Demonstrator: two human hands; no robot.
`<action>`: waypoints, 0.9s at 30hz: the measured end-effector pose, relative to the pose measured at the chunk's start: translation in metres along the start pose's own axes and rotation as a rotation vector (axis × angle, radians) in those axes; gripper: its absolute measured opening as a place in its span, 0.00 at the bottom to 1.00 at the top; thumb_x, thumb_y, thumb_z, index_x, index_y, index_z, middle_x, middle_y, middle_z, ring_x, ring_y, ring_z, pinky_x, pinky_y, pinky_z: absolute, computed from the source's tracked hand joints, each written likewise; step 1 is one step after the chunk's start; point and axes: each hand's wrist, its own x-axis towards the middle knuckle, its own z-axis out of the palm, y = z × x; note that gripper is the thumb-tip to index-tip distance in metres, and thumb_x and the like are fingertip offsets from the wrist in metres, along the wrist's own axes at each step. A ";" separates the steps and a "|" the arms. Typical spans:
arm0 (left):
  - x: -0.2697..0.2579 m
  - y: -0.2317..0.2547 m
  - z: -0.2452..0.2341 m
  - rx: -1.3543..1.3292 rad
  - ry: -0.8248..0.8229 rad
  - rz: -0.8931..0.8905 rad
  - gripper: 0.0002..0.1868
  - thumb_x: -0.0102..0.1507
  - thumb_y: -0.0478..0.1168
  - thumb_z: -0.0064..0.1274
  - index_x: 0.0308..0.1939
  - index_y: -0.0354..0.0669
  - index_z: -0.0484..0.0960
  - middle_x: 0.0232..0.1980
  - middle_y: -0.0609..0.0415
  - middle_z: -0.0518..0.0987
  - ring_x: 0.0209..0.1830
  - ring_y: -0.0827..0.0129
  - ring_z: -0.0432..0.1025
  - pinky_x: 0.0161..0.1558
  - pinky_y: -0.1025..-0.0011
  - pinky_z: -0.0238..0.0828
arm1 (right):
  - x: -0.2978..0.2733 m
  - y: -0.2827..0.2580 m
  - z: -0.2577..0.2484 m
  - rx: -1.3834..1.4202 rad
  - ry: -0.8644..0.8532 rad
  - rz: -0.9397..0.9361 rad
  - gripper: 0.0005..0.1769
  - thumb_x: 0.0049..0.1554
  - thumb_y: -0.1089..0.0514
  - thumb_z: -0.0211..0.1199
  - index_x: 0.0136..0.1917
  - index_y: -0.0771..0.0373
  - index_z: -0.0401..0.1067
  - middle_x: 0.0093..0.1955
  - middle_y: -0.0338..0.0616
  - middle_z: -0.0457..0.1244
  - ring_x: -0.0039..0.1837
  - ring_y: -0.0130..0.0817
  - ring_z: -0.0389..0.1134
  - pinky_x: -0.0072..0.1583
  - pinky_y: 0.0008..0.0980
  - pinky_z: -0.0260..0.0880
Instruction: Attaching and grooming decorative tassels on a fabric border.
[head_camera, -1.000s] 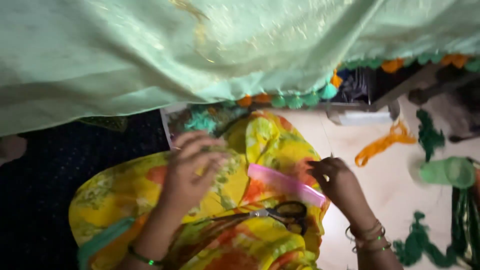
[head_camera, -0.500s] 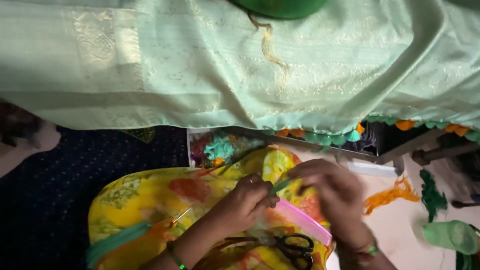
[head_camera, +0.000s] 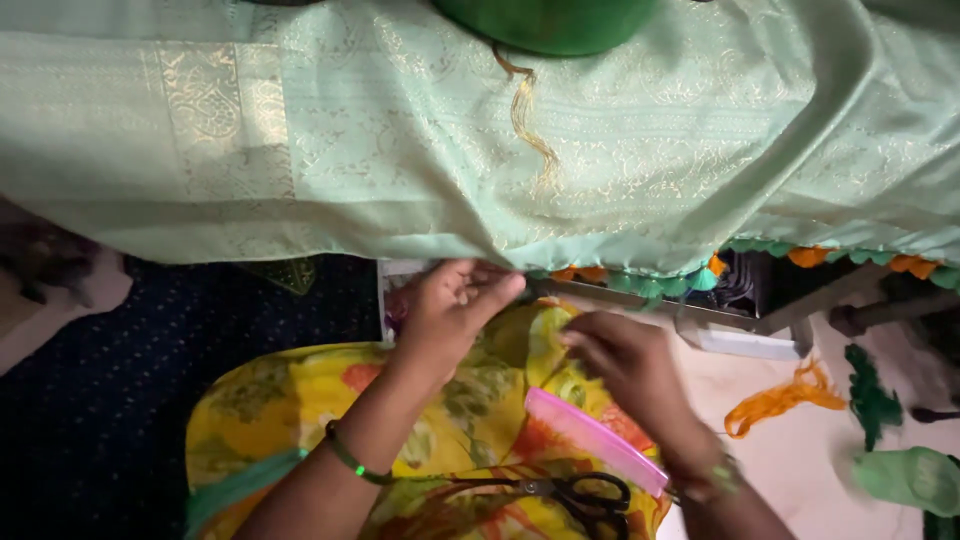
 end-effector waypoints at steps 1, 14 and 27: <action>-0.004 0.007 0.005 0.005 -0.001 0.001 0.13 0.66 0.37 0.62 0.51 0.31 0.82 0.49 0.52 0.82 0.47 0.69 0.75 0.53 0.68 0.72 | 0.007 0.000 0.008 0.004 0.002 -0.002 0.10 0.56 0.69 0.63 0.52 0.65 0.77 0.40 0.41 0.70 0.38 0.25 0.70 0.39 0.24 0.71; -0.034 0.043 0.030 0.010 -0.024 -0.077 0.10 0.62 0.32 0.61 0.46 0.30 0.86 0.45 0.53 0.86 0.42 0.75 0.77 0.49 0.74 0.74 | 0.006 0.001 0.024 0.584 0.021 0.045 0.07 0.58 0.70 0.55 0.43 0.72 0.75 0.36 0.45 0.68 0.36 0.32 0.70 0.40 0.31 0.72; -0.038 0.048 0.032 -0.030 -0.014 -0.057 0.08 0.62 0.31 0.61 0.43 0.28 0.86 0.42 0.50 0.86 0.38 0.74 0.78 0.44 0.74 0.75 | 0.003 -0.002 0.032 0.466 0.123 -0.211 0.08 0.59 0.72 0.55 0.44 0.72 0.76 0.37 0.45 0.69 0.39 0.30 0.70 0.43 0.29 0.71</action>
